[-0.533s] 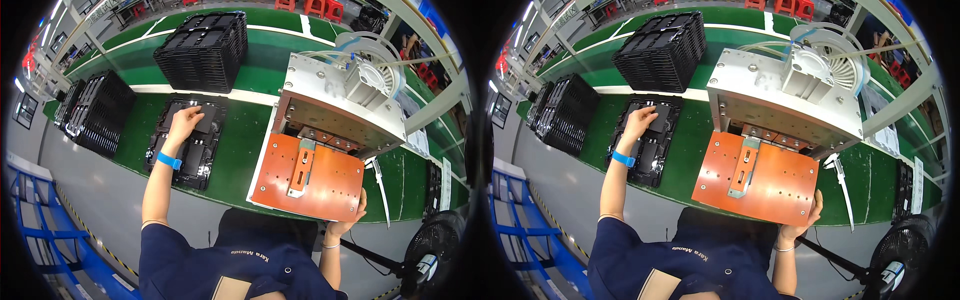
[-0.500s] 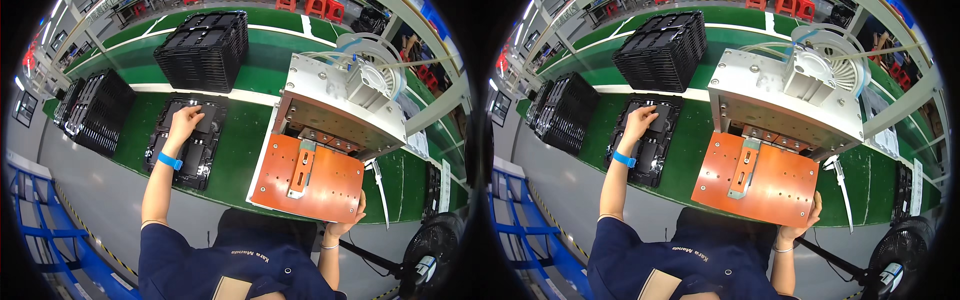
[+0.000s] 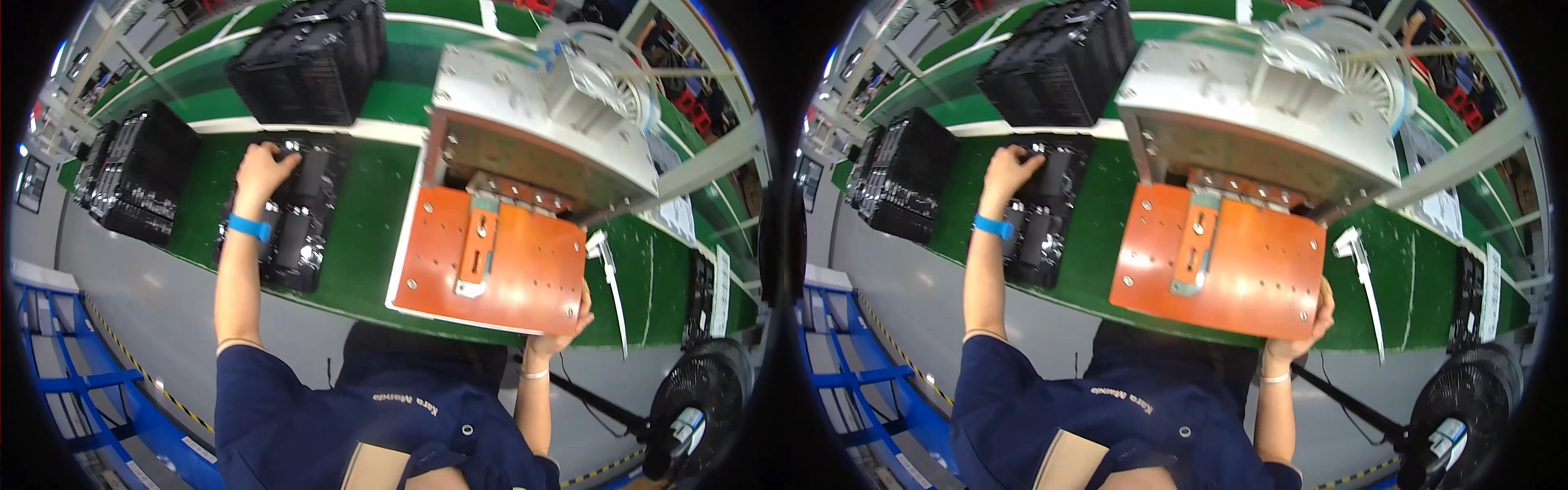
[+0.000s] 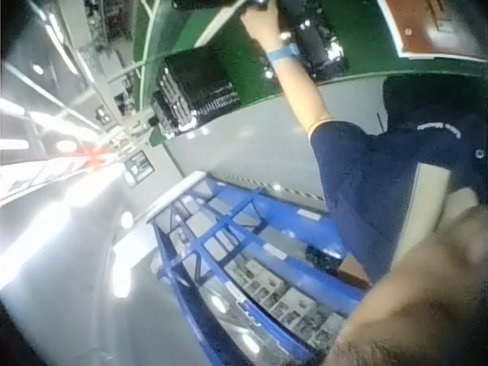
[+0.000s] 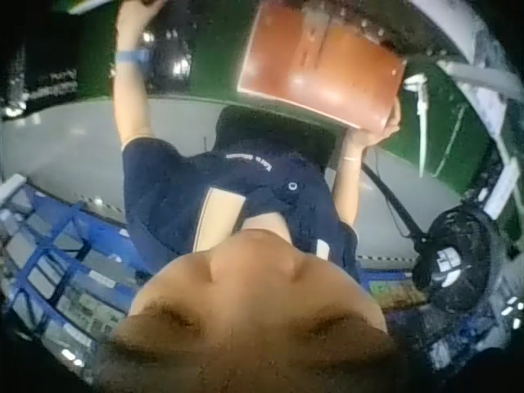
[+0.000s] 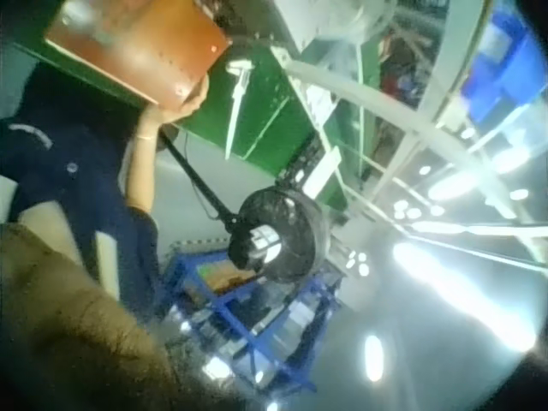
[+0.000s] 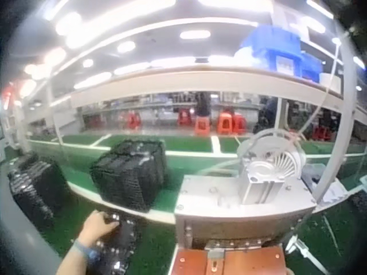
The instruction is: The person repeatedly picks up small black rectangular components from a stack and places them into a jig on a workbench. They use a wooden block to press the components into the jig and occasionally measure them with a caliper. The person then removes the components and places them into a larger black plastic tray.
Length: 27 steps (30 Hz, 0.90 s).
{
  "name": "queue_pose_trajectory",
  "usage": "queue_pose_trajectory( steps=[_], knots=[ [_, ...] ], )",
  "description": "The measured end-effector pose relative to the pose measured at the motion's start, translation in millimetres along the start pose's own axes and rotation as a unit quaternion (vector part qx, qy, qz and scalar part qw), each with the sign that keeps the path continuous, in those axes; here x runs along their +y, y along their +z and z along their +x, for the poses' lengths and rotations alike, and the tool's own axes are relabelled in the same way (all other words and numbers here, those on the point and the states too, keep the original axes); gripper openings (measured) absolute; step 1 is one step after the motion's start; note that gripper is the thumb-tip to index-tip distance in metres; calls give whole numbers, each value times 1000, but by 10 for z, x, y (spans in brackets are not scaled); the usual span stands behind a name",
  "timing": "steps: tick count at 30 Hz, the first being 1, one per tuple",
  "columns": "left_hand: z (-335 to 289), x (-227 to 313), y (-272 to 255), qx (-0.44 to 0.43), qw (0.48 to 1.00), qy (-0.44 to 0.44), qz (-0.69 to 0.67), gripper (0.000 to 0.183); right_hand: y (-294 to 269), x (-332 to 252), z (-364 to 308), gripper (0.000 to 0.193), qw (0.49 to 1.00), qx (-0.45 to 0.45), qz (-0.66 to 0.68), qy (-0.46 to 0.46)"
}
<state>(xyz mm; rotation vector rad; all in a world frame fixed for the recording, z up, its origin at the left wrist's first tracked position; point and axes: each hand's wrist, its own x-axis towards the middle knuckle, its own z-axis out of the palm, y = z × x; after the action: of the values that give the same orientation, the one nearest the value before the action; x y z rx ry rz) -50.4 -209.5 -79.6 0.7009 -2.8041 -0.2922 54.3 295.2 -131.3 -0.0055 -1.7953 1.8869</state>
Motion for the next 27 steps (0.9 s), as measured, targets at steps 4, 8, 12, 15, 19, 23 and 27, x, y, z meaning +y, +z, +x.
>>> queue_pose_trajectory(
  steps=[4,8,12,15,19,23,27],
  knots=[
    [355,26,-11,-148,989,-23,-6,58,81,-58,20,64,999,37,22,-12],
    [519,-88,62,-146,988,-42,-24,62,95,-69,37,63,997,26,68,0],
    [423,-147,4,-68,994,76,-44,47,67,-181,62,56,999,20,-28,-42],
    [83,-116,-450,-5,983,116,-145,36,-59,-570,103,39,971,141,-99,-166],
    [-759,742,-1268,-145,884,127,-426,23,-199,-1228,186,23,983,31,-60,-168],
    [-1510,1680,-1491,-284,792,160,-516,22,297,-1582,362,22,951,-304,-47,-15],
    [-1647,2072,-1289,-431,722,200,-502,23,586,-1662,362,18,917,-375,-22,138]
  ],
)
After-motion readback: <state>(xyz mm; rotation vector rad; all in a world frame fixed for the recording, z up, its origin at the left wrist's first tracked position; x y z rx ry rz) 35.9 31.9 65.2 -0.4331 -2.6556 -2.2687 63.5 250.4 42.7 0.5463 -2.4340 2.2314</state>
